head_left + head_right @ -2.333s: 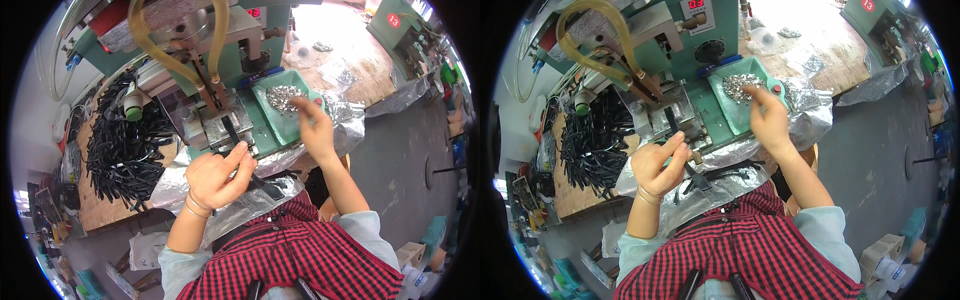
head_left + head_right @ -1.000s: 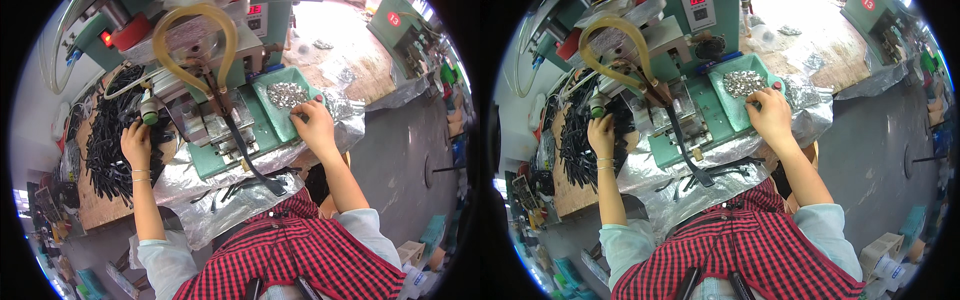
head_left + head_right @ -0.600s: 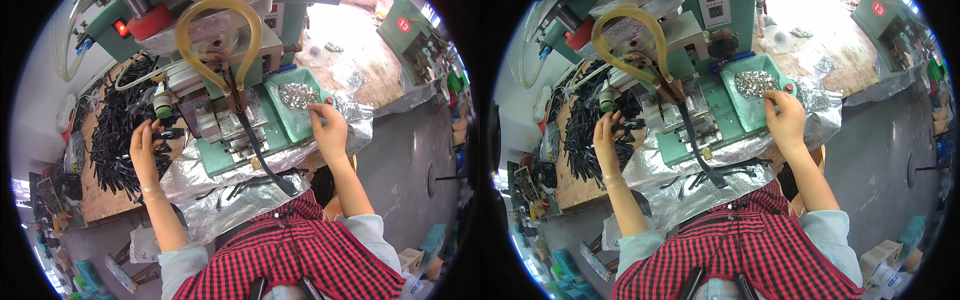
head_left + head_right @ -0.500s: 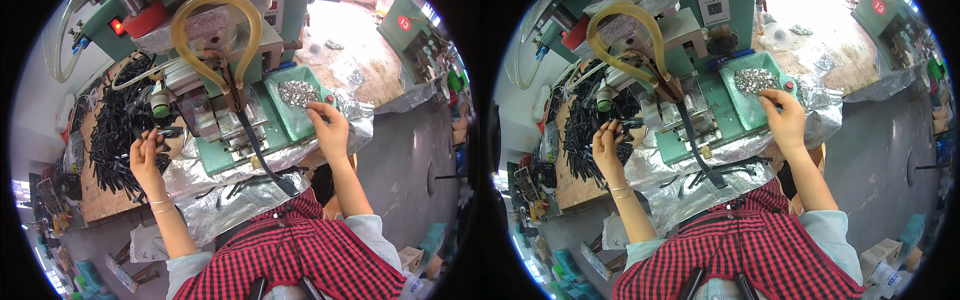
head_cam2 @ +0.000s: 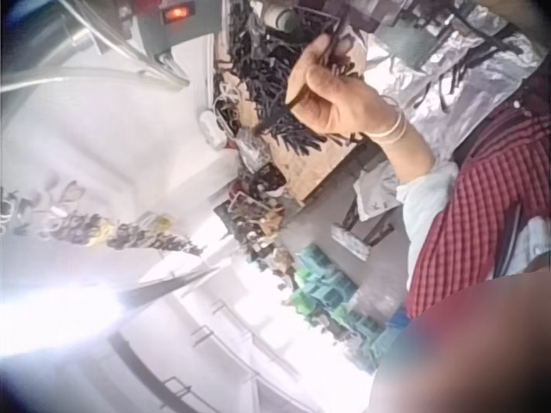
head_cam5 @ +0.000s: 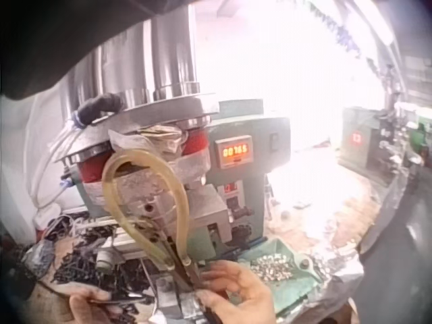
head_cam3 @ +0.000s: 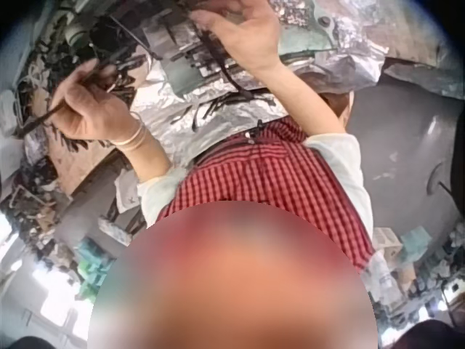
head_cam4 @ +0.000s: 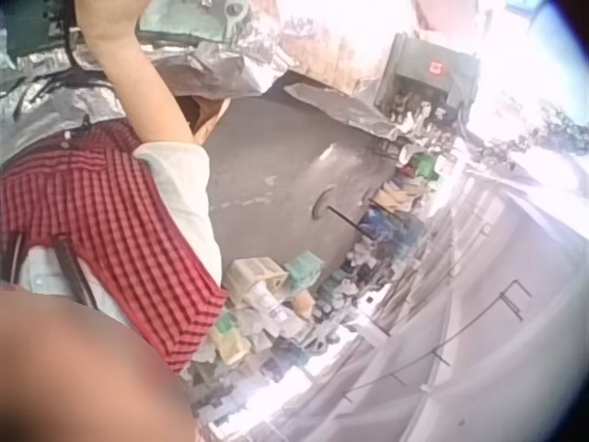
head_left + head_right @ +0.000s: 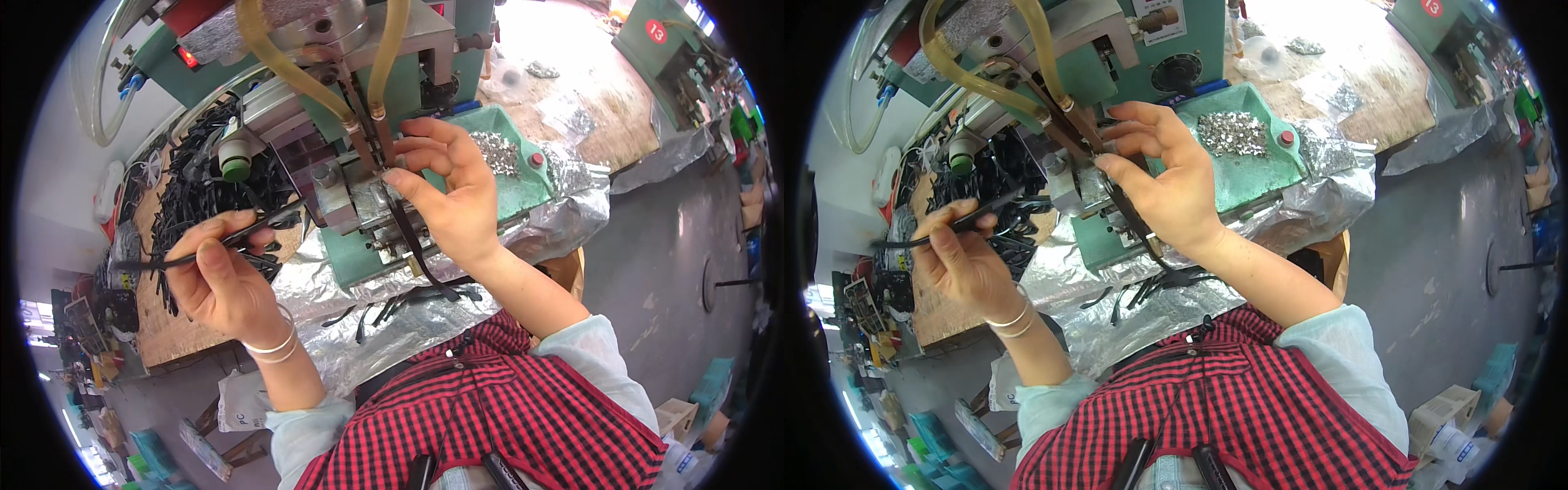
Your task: The person repeatedly picks black cable segments and small metal components, inserts them into a green press machine, and operates the lever to crimp the parts together. Finished assemblies are placed on the work surface while the person continues the cycle with additional components.
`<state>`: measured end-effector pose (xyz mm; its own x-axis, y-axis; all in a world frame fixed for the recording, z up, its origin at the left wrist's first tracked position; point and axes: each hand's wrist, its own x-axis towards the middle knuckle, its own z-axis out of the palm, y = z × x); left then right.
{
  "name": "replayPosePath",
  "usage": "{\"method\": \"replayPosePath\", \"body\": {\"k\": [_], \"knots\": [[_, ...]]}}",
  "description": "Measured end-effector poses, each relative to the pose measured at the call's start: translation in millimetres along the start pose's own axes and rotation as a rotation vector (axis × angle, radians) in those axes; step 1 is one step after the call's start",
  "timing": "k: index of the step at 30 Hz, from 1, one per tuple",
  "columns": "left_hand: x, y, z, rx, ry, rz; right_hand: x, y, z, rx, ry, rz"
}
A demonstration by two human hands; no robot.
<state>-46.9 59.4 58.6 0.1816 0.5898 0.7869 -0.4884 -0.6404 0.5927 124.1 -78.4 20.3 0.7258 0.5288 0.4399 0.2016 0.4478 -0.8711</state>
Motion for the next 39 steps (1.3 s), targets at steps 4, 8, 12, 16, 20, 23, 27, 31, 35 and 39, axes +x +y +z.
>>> {"method": "replayPosePath", "body": {"k": [4,8,12,16,20,23,27,31,35,39], "knots": [[27.6,13.3,33.8,0.147,-0.061,-0.002,-1.8,-26.2,6.6,0.053,-0.007,0.157],[-11.4,3.7,28.5,0.281,-0.275,0.207,-9.6,-43.9,-13.9,-0.213,-0.184,0.009],[-42.2,7.3,54.5,0.539,-0.604,0.543,-3.5,18.4,-87.7,-0.777,-0.059,-0.016],[-56.2,-7.6,59.7,0.570,-0.593,0.588,-22.4,39.4,-124.3,-0.903,-0.151,-0.089],[-59.4,-10.0,59.7,0.573,-0.568,0.598,4.1,36.4,-137.7,-0.705,0.156,-0.028],[-55.4,-11.4,63.0,0.557,-0.552,0.598,2.4,39.6,-145.4,-0.745,0.126,0.049],[-58.0,-10.5,60.6,0.565,-0.562,0.592,-14.6,44.2,-139.4,-1.168,0.009,-0.012],[-65.3,-13.4,57.4,0.541,-0.505,0.568,-13.1,53.8,-122.1,-1.318,0.059,-0.089],[-78.8,6.3,48.3,0.508,-0.506,0.301,-8.9,55.1,-123.6,-1.376,0.038,-0.120],[-82.5,6.1,-23.7,0.778,-0.296,0.356,-17.3,52.4,-127.8,-1.153,0.151,-0.036]]}}
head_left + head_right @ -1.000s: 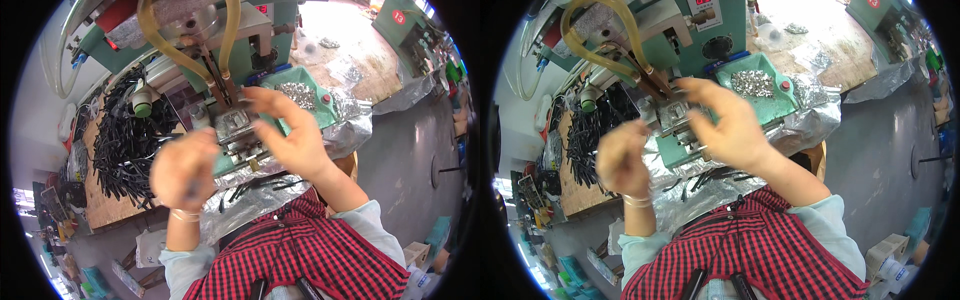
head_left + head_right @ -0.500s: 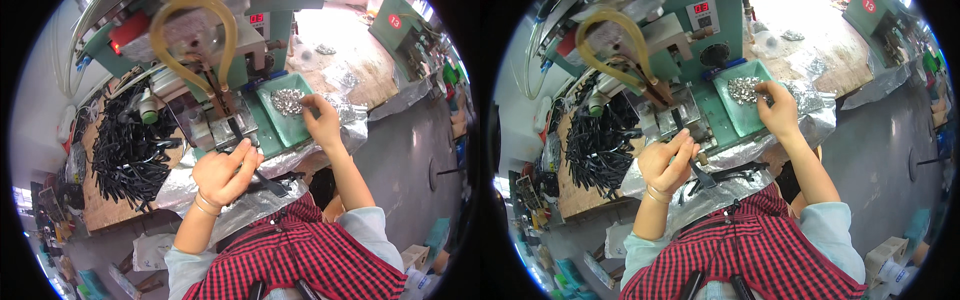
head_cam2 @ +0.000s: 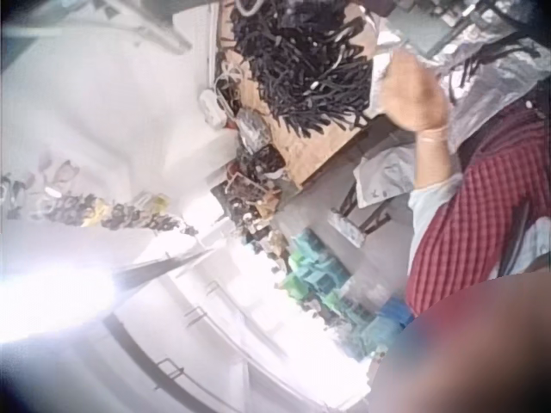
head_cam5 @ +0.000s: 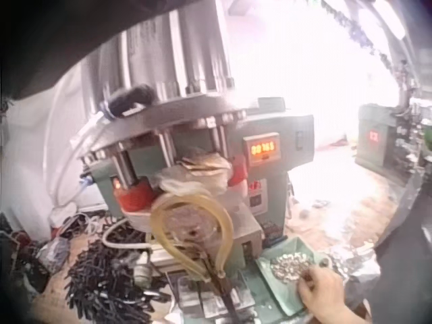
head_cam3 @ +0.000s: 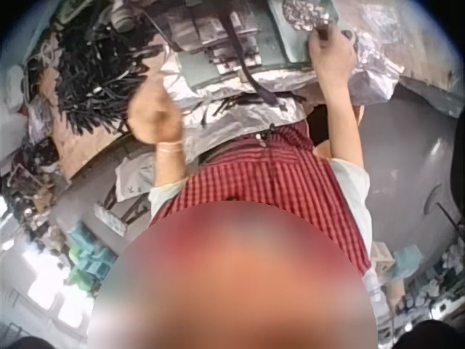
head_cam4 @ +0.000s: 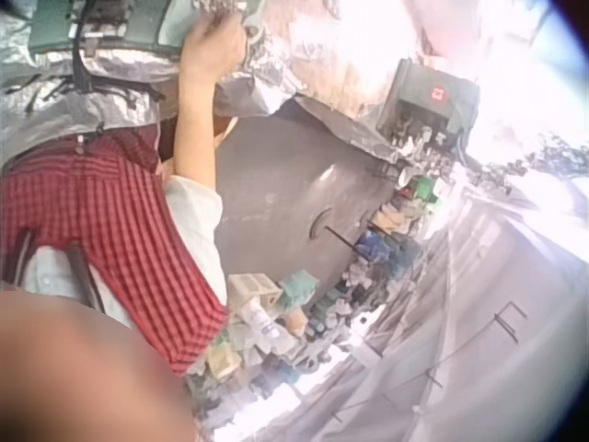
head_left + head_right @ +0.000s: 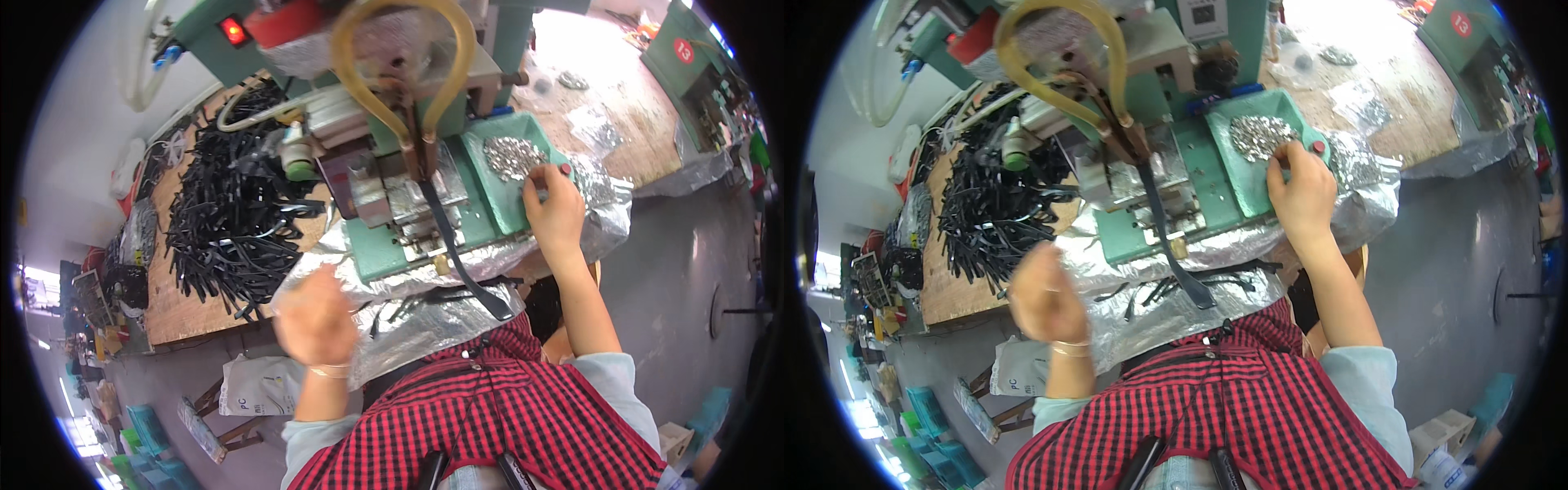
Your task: The person repeatedly picks black cable segments and small metal components, inserts them into a green press machine, and operates the lever to crimp the parts together. Finished assemblies are placed on the work surface while the person continues the cycle with additional components.
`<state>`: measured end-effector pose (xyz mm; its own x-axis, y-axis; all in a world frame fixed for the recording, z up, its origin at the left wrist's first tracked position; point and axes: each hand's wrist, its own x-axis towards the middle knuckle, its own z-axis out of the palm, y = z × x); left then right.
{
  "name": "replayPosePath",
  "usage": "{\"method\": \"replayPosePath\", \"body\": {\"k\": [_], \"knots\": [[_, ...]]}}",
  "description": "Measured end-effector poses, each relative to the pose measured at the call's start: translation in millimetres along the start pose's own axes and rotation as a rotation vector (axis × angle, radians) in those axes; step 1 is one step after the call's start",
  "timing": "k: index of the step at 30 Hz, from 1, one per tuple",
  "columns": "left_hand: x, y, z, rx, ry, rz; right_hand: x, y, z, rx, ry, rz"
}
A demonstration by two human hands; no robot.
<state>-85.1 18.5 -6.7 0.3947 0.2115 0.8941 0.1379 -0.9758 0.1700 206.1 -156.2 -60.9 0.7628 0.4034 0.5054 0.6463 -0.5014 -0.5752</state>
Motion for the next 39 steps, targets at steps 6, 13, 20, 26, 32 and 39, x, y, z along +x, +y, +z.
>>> {"method": "replayPosePath", "body": {"k": [6,13,20,26,32,39], "knots": [[48.5,-127.7,1.2,0.462,-0.391,0.073,10.1,-5.5,-2.1,0.169,0.017,-0.168],[16.8,-215.1,70.3,0.969,-0.359,-0.447,5.5,-21.9,12.4,0.348,-0.074,0.130],[18.7,-169.8,33.0,0.593,-0.455,-0.686,-2.3,-1.9,-2.0,0.238,0.034,-0.014],[-30.3,-164.5,16.2,0.358,-0.261,-0.752,-26.1,3.0,-22.6,0.205,0.106,-0.007],[-7.6,-113.8,26.5,-0.438,0.054,-0.831,-10.5,-48.7,-36.3,0.545,-0.012,-0.038],[-19.0,-105.1,51.2,-0.473,0.069,-0.839,18.8,-122.4,9.9,0.950,-0.098,-0.114]]}}
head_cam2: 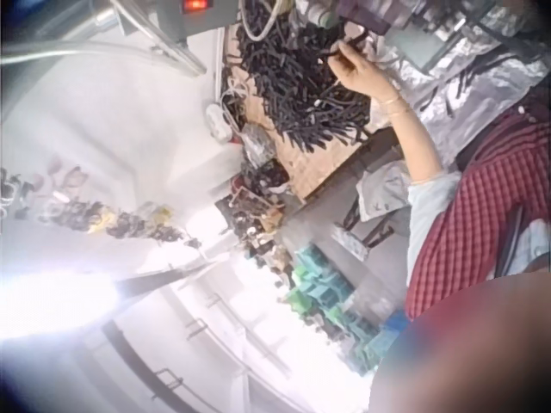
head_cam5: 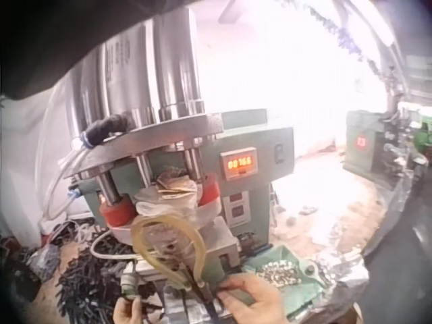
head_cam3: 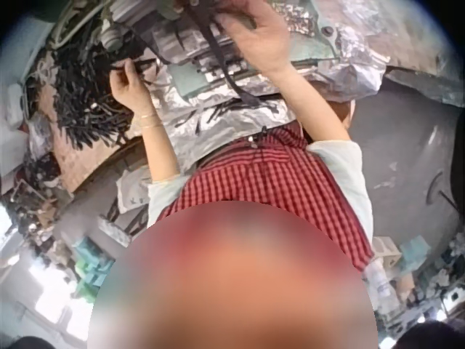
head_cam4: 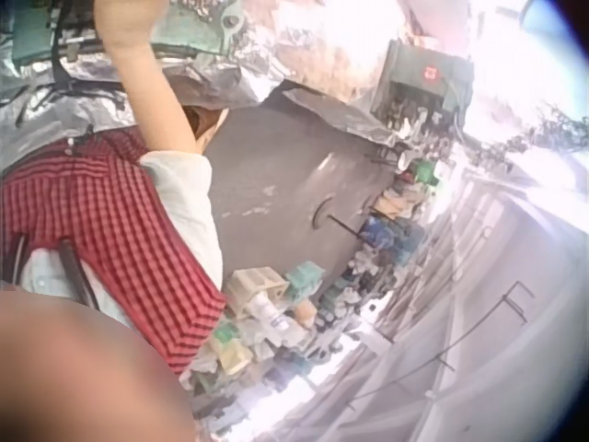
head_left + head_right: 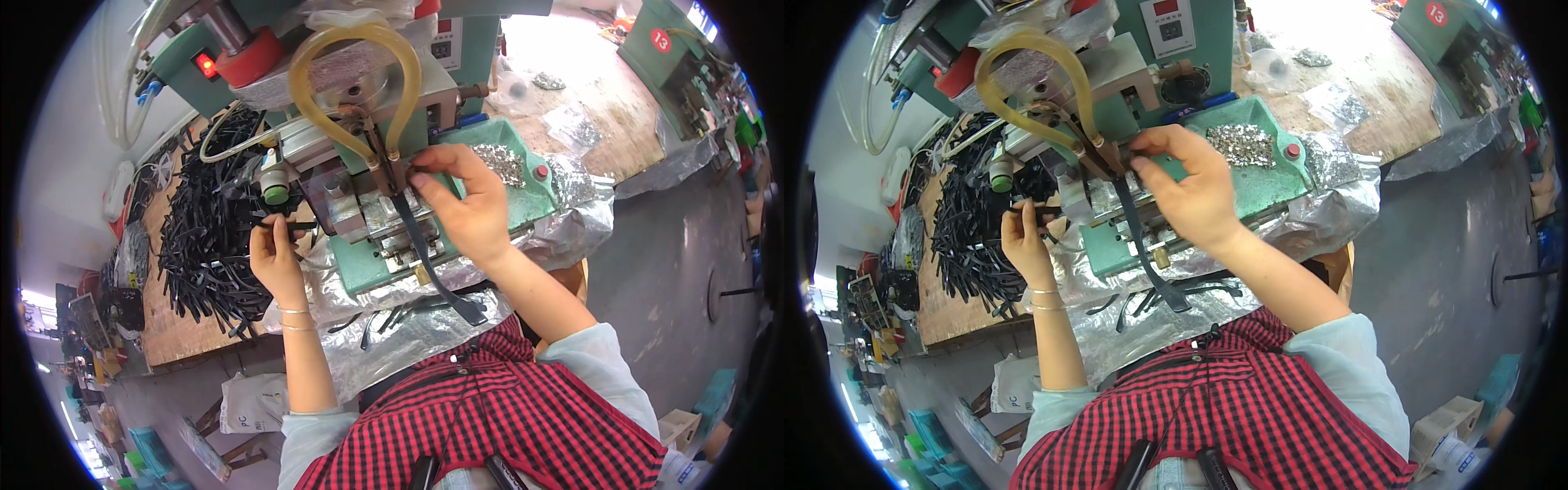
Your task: The person repeatedly picks black cable segments and small metal components, inserts them into a green press machine, and operates the lever to crimp the parts together. Finished assemblies are placed on the work surface while the person continues the cycle with additional components.
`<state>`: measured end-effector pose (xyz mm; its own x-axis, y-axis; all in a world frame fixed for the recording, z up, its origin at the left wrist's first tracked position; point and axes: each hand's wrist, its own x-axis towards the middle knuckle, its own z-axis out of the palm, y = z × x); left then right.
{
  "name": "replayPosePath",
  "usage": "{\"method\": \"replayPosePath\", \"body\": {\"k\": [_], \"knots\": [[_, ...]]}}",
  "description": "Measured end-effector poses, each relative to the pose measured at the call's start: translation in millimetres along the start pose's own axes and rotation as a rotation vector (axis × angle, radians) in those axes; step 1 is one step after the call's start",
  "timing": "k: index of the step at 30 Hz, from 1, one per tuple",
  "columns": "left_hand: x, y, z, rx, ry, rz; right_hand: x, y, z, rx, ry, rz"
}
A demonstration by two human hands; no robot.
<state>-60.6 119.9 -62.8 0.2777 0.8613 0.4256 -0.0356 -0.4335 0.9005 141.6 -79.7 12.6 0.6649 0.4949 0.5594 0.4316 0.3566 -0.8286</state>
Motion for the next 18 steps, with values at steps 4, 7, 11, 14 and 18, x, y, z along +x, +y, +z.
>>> {"method": "replayPosePath", "body": {"k": [4,7,11,14,18], "knots": [[-10.2,23.5,6.4,-0.058,0.045,-0.013,-11.9,7.0,10.0,0.221,0.022,0.133],[-12.5,95.3,19.9,-0.007,0.124,0.218,-7.8,-8.3,12.0,0.300,-0.015,0.185],[-31.5,141.6,14.9,0.007,0.026,0.657,-5.3,-34.7,13.4,0.281,-0.056,0.216],[-43.3,148.4,25.1,0.323,-0.200,0.923,-10.8,-53.2,4.3,0.144,-0.110,0.137],[-46.8,135.7,66.6,0.338,-0.383,1.119,-8.3,9.9,-48.8,-0.419,-0.076,0.085]]}}
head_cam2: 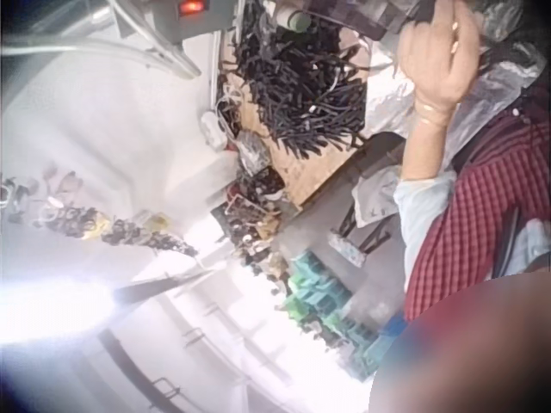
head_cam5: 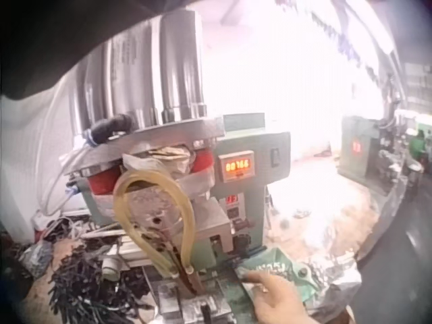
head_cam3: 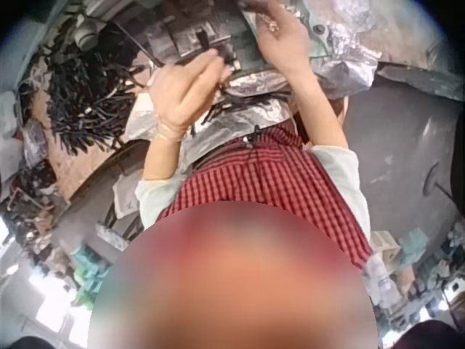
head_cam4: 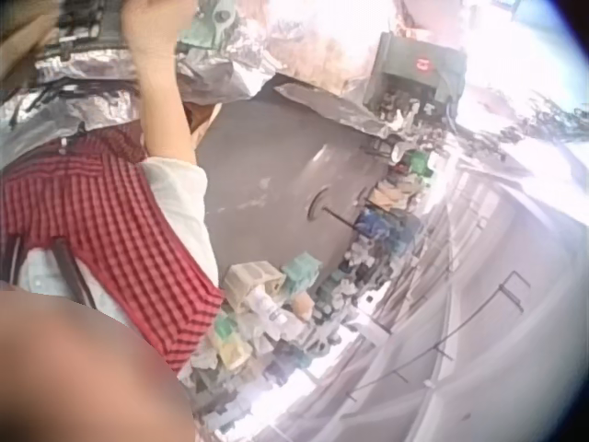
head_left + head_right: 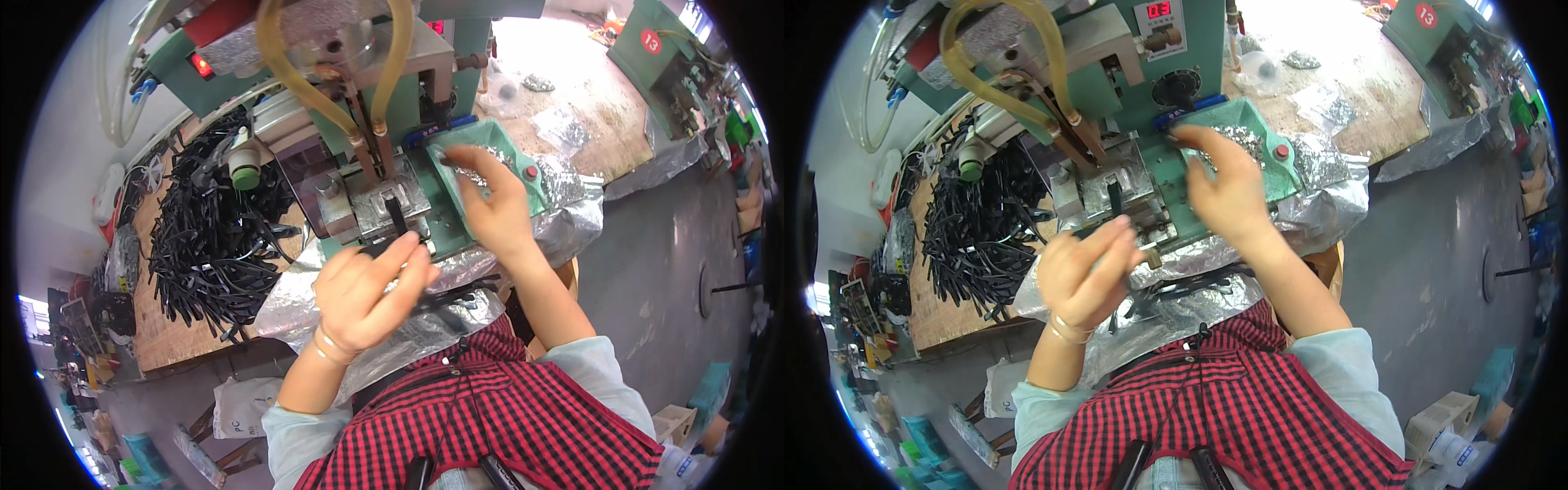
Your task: The person repeatedly picks black cable segments and small metal components, inserts them into a green press machine, and operates the lever to crimp the parts together. Finished assemblies are placed on the work surface while the person continues the cycle with additional components.
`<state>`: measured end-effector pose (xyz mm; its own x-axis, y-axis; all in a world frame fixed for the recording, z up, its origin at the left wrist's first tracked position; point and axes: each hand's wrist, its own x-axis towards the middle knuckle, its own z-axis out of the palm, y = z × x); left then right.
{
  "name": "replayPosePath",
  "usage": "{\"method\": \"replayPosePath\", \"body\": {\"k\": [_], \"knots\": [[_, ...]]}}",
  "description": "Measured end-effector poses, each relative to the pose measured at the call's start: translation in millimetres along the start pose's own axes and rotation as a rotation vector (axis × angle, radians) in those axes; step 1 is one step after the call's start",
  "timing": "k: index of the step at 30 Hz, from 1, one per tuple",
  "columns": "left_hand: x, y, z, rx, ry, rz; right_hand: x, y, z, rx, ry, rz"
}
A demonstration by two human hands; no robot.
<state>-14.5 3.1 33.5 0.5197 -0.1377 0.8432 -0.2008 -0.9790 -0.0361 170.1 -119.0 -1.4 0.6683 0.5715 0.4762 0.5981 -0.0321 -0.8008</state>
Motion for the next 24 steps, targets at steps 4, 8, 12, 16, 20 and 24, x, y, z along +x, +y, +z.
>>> {"method": "replayPosePath", "body": {"k": [4,8,12,16,20,24], "knots": [[-2.5,-3.6,16.3,-0.017,0.011,0.042,-29.6,52.3,-25.6,-0.291,-0.110,-0.002],[-9.6,-13.0,21.6,0.029,0.055,0.090,-1.7,53.6,-46.3,-0.180,0.231,-0.050],[-6.0,-12.0,22.7,-0.016,0.069,0.080,-11.7,74.4,-51.5,-0.341,0.078,0.000],[-8.0,-9.9,19.1,0.026,0.051,0.050,-24.3,65.3,-31.8,-0.492,0.021,-0.062],[-16.7,5.0,9.5,-0.096,0.041,-0.139,-17.7,64.7,-17.9,-0.649,-0.022,-0.050],[-55.0,19.7,-47.5,0.033,-0.077,-0.282,-18.4,69.8,-19.5,-0.734,-0.036,-0.192]]}}
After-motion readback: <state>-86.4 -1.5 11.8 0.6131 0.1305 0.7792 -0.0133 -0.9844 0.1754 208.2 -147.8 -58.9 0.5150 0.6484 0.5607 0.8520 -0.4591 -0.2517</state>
